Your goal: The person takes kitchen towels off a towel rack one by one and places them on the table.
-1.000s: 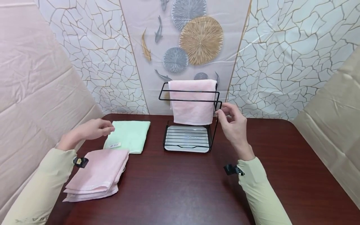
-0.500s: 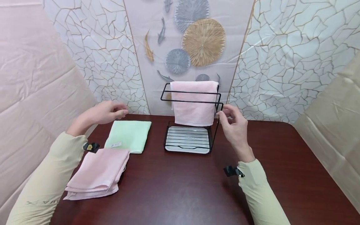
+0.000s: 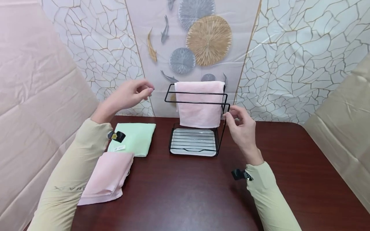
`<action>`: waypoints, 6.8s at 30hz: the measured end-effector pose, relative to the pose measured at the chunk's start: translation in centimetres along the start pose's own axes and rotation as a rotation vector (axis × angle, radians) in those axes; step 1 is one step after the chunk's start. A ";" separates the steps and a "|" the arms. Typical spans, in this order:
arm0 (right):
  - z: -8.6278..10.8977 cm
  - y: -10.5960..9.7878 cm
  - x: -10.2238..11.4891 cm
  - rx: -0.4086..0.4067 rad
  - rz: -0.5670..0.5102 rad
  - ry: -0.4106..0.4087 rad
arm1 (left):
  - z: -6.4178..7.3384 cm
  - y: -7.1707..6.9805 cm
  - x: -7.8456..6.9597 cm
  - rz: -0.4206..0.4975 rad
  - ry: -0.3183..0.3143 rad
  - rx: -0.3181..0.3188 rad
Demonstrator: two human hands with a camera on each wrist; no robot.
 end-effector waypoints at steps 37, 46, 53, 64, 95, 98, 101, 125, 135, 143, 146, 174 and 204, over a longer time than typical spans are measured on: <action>-0.1 -0.2 -3.0 0.017 -0.066 0.009 | -11.1 5.8 -7.4 -0.243 0.042 0.174; 0.0 -0.2 -3.3 -0.001 -0.078 0.012 | -12.1 6.4 -7.5 -0.245 -0.008 0.269; 0.1 -0.3 -3.3 -0.002 -0.077 0.018 | -12.5 7.0 -7.4 -0.268 -0.044 0.243; 0.0 -0.2 -2.2 0.006 -0.053 0.023 | -12.9 7.0 -7.2 -0.297 -0.009 0.081; -0.1 0.0 -0.2 0.003 -0.042 0.013 | -11.7 1.4 -10.2 -0.237 0.014 -0.221; -0.1 -0.1 -0.1 0.001 -0.040 0.012 | -11.6 1.2 -10.6 -0.238 0.041 -0.223; -0.1 0.0 -0.1 0.000 -0.032 0.011 | -11.4 0.8 -11.1 -0.233 0.092 -0.235; -0.1 0.0 0.1 -0.001 -0.028 0.006 | -5.5 -4.4 -16.9 -0.272 0.228 -0.307; 0.2 -0.3 -0.1 -0.023 -0.023 0.010 | -1.9 -4.9 -18.1 -0.241 0.347 -0.287; 0.3 -0.5 -0.2 -0.017 0.024 -0.002 | 1.1 -4.6 -18.2 -0.259 0.385 -0.258; 0.3 -0.7 -1.5 -0.027 0.022 -0.010 | 2.3 -4.3 -18.0 -0.269 0.397 -0.235; 0.0 -0.1 -0.1 0.008 -0.002 0.014 | 12.9 4.7 -15.1 -0.210 0.539 0.063; 0.0 -0.1 -0.1 -0.004 -0.002 0.021 | 12.5 13.5 -1.6 -0.019 0.139 0.523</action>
Point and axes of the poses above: each hand's wrist, its own z-axis away from the middle knuckle, its own y-axis out of the palm, x = y × z, the point moved 4 cm from there along -z, towards the middle knuckle, and after that the axes turned 2 degrees about y, right-handed, at the moved point
